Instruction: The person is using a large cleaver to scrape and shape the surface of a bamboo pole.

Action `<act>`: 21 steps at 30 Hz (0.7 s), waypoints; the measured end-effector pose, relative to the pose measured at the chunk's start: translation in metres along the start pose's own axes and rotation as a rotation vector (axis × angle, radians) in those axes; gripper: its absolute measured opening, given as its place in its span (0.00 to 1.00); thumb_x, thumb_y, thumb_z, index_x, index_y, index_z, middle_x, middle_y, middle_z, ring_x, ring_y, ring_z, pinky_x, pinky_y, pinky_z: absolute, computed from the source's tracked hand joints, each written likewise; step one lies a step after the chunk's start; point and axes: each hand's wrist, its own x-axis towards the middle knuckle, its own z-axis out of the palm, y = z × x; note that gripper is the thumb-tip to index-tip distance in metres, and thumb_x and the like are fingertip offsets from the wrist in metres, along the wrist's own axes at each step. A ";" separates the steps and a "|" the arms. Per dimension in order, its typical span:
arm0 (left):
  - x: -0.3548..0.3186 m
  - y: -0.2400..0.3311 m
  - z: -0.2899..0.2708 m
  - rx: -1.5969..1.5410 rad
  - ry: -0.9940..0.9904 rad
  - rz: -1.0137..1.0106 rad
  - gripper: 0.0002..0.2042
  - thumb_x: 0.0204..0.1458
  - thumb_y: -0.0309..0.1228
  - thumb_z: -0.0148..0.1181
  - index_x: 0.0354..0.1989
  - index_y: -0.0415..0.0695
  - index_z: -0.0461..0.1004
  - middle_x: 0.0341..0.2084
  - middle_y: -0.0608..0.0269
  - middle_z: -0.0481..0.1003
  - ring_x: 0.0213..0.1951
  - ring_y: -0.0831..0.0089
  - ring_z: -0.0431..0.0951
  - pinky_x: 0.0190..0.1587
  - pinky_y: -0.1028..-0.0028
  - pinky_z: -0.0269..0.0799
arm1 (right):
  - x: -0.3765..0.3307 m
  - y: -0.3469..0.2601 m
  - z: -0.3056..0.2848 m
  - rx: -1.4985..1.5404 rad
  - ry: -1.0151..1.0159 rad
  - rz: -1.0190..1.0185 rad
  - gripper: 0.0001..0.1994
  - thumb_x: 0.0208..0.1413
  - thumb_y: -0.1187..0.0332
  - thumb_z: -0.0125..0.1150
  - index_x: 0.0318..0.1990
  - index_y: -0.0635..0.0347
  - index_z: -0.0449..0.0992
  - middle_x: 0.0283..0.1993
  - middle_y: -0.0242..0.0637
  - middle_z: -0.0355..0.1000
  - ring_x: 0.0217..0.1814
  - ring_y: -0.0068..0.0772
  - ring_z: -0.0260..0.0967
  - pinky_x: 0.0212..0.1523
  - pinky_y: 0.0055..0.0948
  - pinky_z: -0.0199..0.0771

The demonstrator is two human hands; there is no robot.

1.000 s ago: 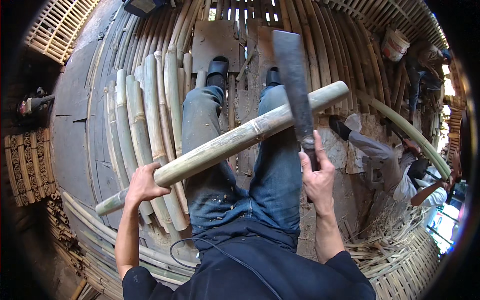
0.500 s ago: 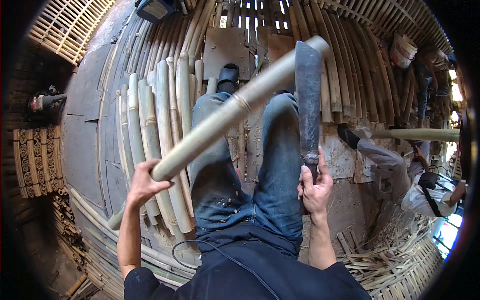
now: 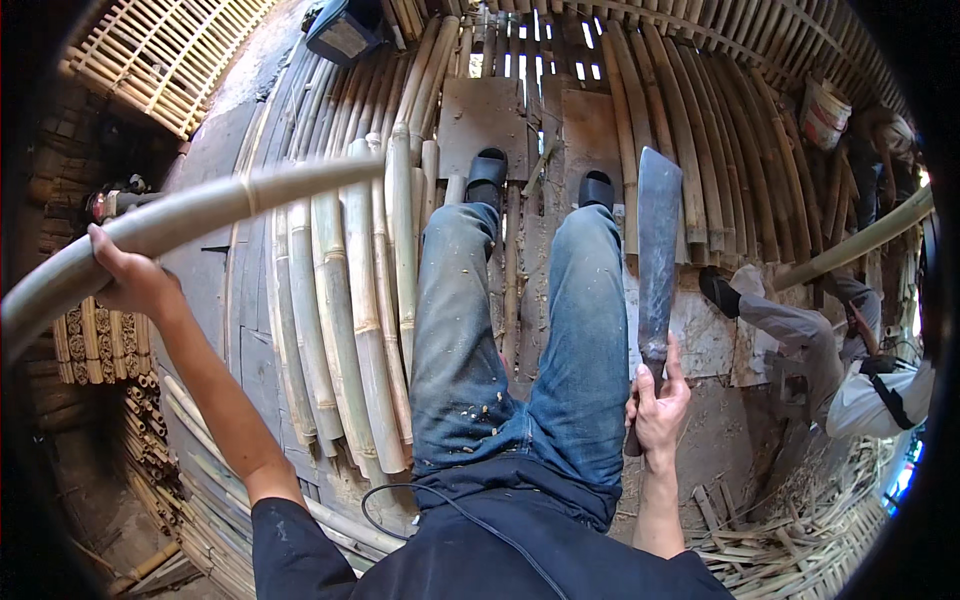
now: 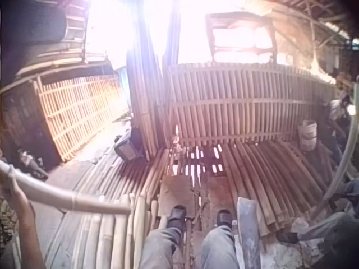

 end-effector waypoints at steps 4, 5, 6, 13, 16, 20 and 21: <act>-0.045 0.024 0.023 -0.129 0.108 -0.206 0.50 0.59 0.49 0.75 0.75 0.23 0.54 0.68 0.39 0.69 0.61 0.53 0.80 0.68 0.57 0.77 | -0.017 0.011 0.009 0.076 0.006 0.020 0.35 0.73 0.70 0.63 0.84 0.53 0.55 0.25 0.27 0.70 0.15 0.15 0.63 0.14 0.21 0.66; -0.063 0.026 0.020 -0.151 0.062 -0.313 0.51 0.60 0.50 0.74 0.76 0.25 0.52 0.69 0.41 0.69 0.62 0.54 0.79 0.69 0.57 0.74 | -0.022 0.012 0.014 0.159 0.004 0.006 0.36 0.73 0.70 0.61 0.84 0.51 0.53 0.26 0.29 0.70 0.15 0.17 0.64 0.13 0.22 0.67; -0.090 0.030 0.015 -0.174 0.014 -0.422 0.51 0.61 0.51 0.74 0.78 0.27 0.50 0.70 0.43 0.68 0.64 0.55 0.77 0.70 0.58 0.72 | -0.027 0.012 0.019 0.242 0.004 -0.007 0.37 0.73 0.70 0.60 0.85 0.48 0.51 0.27 0.32 0.71 0.15 0.19 0.64 0.13 0.23 0.69; -0.328 0.059 -0.025 -0.362 -0.242 -1.309 0.37 0.66 0.56 0.66 0.74 0.45 0.64 0.63 0.58 0.74 0.64 0.62 0.74 0.68 0.59 0.71 | -0.026 -0.027 0.022 0.274 -0.077 -0.102 0.38 0.71 0.74 0.63 0.84 0.50 0.54 0.29 0.31 0.72 0.17 0.18 0.64 0.16 0.22 0.69; -0.369 0.096 -0.033 -0.398 -0.340 -1.562 0.36 0.68 0.59 0.62 0.73 0.44 0.66 0.65 0.59 0.73 0.66 0.61 0.73 0.68 0.58 0.72 | -0.020 -0.056 0.023 0.202 -0.171 0.001 0.37 0.70 0.76 0.65 0.83 0.51 0.58 0.28 0.27 0.72 0.18 0.15 0.64 0.17 0.20 0.66; -0.390 0.107 -0.034 -0.340 -0.271 -1.737 0.36 0.69 0.59 0.61 0.74 0.45 0.65 0.67 0.58 0.72 0.68 0.60 0.72 0.73 0.55 0.66 | -0.024 -0.064 0.020 0.026 -0.205 0.196 0.36 0.69 0.75 0.68 0.82 0.51 0.62 0.28 0.25 0.72 0.18 0.12 0.62 0.17 0.20 0.63; -0.399 0.105 -0.041 -0.247 -0.230 -1.806 0.34 0.70 0.58 0.59 0.74 0.45 0.65 0.67 0.58 0.72 0.68 0.60 0.71 0.75 0.51 0.63 | -0.024 -0.052 0.017 -0.008 -0.220 0.193 0.36 0.70 0.74 0.68 0.82 0.51 0.62 0.28 0.25 0.72 0.18 0.12 0.62 0.17 0.21 0.63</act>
